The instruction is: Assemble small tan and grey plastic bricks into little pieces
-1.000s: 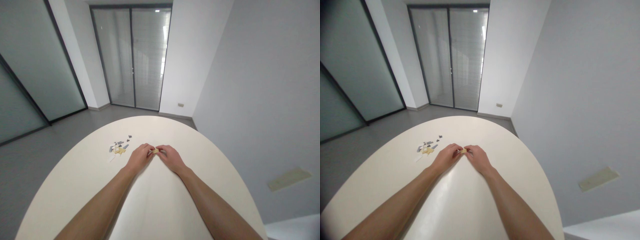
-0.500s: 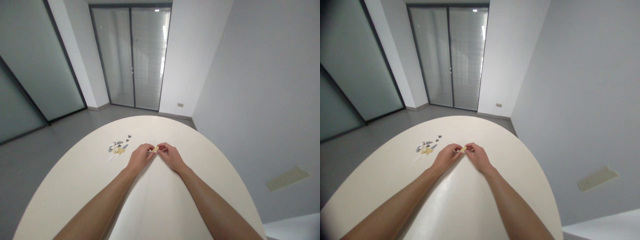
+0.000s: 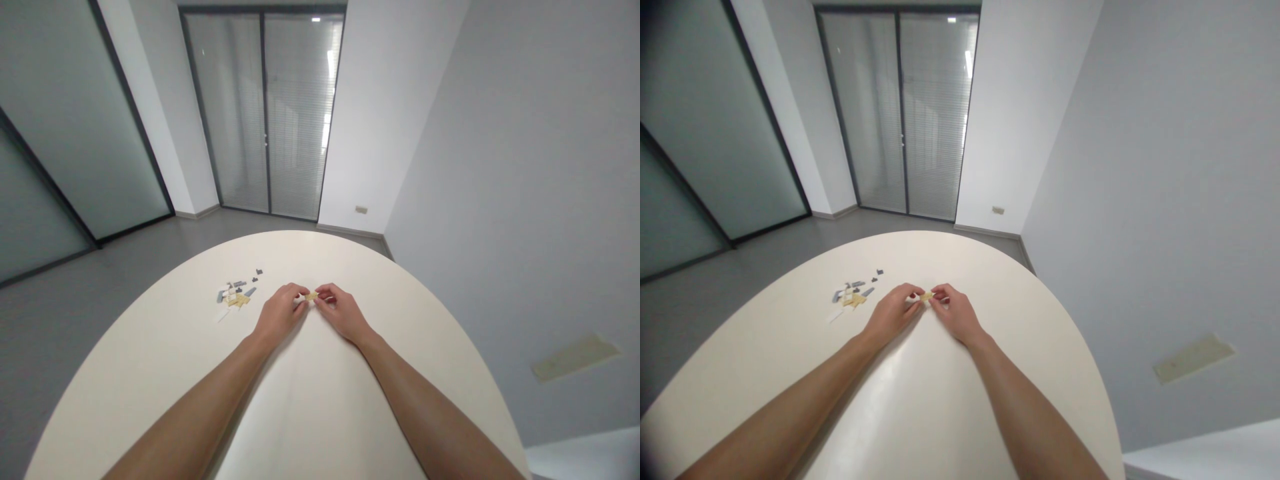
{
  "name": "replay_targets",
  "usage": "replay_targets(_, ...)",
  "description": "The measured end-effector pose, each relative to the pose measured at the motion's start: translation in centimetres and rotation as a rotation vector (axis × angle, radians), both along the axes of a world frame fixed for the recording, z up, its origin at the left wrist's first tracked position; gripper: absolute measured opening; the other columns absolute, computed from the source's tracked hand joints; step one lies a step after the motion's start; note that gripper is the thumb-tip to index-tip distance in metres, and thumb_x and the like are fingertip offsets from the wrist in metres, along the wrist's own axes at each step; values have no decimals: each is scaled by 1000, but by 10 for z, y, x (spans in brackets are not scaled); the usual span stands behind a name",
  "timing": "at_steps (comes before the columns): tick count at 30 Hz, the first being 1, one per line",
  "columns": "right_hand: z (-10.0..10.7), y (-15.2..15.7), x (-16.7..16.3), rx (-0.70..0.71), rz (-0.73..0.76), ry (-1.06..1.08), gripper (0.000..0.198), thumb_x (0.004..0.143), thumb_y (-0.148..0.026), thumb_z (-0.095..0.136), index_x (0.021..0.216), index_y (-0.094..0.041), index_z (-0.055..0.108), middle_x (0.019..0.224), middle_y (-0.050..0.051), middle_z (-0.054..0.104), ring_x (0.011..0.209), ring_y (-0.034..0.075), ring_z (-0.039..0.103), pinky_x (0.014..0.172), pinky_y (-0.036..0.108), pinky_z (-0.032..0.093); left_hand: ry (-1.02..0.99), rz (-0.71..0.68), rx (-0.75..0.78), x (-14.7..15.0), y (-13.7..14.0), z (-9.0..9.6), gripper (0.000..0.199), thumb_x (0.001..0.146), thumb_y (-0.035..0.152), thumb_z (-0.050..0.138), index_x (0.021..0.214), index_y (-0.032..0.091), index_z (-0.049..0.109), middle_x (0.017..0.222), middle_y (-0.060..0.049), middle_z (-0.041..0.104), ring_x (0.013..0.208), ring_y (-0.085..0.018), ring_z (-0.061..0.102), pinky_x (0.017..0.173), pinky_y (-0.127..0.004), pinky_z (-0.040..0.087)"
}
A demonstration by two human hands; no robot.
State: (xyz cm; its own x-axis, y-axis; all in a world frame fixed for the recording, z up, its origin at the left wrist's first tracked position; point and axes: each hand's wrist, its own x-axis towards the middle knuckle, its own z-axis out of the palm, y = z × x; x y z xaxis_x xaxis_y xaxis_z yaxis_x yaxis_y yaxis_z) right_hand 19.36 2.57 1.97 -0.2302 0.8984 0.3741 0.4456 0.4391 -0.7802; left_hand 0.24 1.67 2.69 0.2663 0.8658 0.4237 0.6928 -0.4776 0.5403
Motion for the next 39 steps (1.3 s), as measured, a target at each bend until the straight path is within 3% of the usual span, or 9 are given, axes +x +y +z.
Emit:
replay_targets(12,4,-2,-1,-2,2,2,15,87,-32,64,97,-21,63,93,3,72,86,16,67,82,31,53,-61,57,-38,-1,-1,1,21,91,23,55,111,23,61,111,-3,69,100,-19,64,88,-33,49)
replay_targets(17,2,-1,-1,-2,-3,-14,15,87,-33,65,97,-22,63,92,2,72,86,16,67,82,31,52,-80,76,-60,-2,2,-1,17,93,28,54,105,23,64,106,-3,71,98,-20,64,87,-33,49)
replay_targets(39,-2,0,-1,25,38,-64,18,86,-30,68,102,-23,64,97,3,72,91,18,67,86,33,51,-101,-47,-80,0,2,-1,24,91,23,57,112,23,67,110,-3,72,98,-19,65,91,-33,49)
